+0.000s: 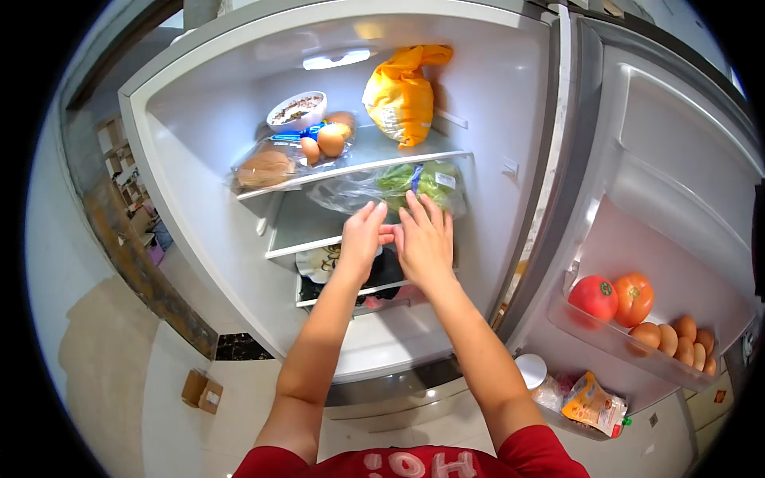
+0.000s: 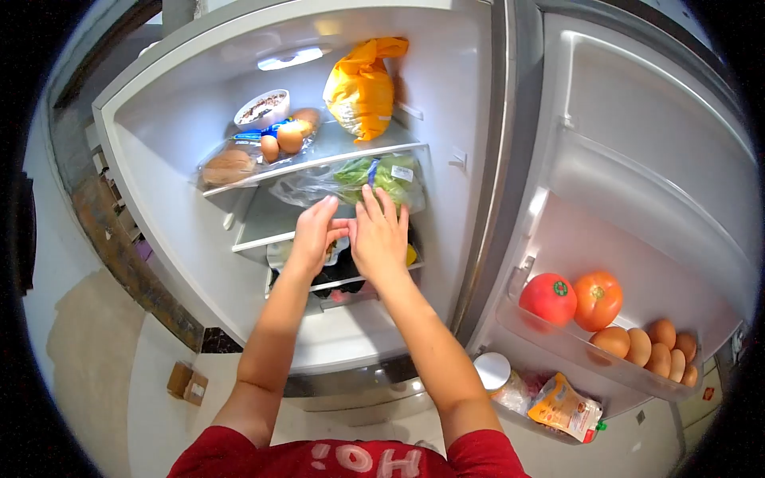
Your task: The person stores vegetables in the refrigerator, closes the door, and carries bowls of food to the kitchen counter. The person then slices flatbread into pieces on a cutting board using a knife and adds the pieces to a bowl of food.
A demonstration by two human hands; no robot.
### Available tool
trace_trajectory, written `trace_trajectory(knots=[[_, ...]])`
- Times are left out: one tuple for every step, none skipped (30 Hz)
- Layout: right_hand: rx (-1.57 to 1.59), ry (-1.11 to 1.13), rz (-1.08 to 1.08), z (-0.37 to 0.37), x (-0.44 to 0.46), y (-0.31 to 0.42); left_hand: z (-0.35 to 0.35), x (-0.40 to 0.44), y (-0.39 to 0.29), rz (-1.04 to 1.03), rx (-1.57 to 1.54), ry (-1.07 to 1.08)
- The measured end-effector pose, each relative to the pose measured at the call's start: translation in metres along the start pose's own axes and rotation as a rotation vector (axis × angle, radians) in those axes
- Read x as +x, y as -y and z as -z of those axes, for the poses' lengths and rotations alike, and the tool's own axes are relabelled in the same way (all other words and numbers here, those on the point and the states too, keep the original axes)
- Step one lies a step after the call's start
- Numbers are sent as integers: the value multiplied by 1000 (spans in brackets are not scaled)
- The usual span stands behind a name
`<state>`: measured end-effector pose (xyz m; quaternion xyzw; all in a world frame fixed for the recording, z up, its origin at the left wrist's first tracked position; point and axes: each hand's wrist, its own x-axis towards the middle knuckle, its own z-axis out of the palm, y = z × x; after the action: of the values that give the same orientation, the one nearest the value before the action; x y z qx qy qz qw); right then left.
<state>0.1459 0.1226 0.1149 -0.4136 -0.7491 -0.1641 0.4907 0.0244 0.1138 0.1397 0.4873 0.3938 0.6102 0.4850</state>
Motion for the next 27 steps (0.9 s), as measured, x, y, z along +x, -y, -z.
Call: trace_trajectory(knots=[[-11, 33, -1, -6, 4, -2, 3, -8, 9, -105, 28, -66], [-21, 67, -2, -12, 7, -5, 7, -18, 16, -210, 56, -132], [-37, 80, 13, -20, 8, -8, 9, -35, 14, -196, 117, -116], [-31, 83, 18, -25, 10, -10, 13, -47, 20, -197, 127, -108], [-5, 90, 29, -30, 11, -11, 14, -61, 23, -171, 148, -112], [19, 96, 38, -32, 10, -11, 16, -76, 26, -143, 168, -113], [118, 41, 14, -29, 8, -7, 20, -88, 35, -141, 169, -114], [116, 43, 12, -24, 2, -2, 25, -98, 47, -174, 145, -100], [217, -51, -8, -16, -9, 4, 31, -108, 61, -203, 119, -87], [314, -141, -32, -7, -24, 10, 39, -119, 75, -172, 99, -62], [409, -186, -42, 4, -44, 19, 48, -132, 87, -153, 105, -71], [502, -224, -59, 15, -69, 27, 58, -144, 98, -125, 110, -82], [503, -196, -66, 23, -98, 32, 73, -154, 110, -46, 152, -102], [482, -147, -109, 29, -129, 37, 86, -164, 123, 16, 155, -154], [488, -87, -191, 33, -159, 42, 98, -176, 129, 52, 224, -190], [489, -30, -269, 35, -188, 45, 110, -188, 137, 83, 293, -221], [475, 0, -301, 39, -218, 48, 123, -203, 150, 127, 286, -213], [447, 49, -354, 41, -245, 51, 136, -213, 164, 77, 365, -215], [421, 94, -403, 45, -268, 53, 143, -221, 173, 20, 445, -215], [409, 109, -422, 51, -289, 57, 147, -229, 182, 44, 440, -206], [378, 143, -479, 57, -308, 63, 151, -233, 187, -3, 567, -173], [346, 176, -536, 64, -324, 68, 153, -236, 187, -52, 693, -136], [327, 181, -573, 69, -336, 74, 151, -237, 186, -80, 759, -123], [319, 187, -588, 74, -346, 79, 149, -237, 189, -67, 757, -111], [311, 187, -637, 79, -354, 84, 146, -236, 193, -85, 768, -124], [305, 186, -682, 81, -360, 88, 144, -235, 196, -107, 779, -139], [294, 175, -738, 86, -360, 96, 142, -234, 192, -133, 825, -121]])
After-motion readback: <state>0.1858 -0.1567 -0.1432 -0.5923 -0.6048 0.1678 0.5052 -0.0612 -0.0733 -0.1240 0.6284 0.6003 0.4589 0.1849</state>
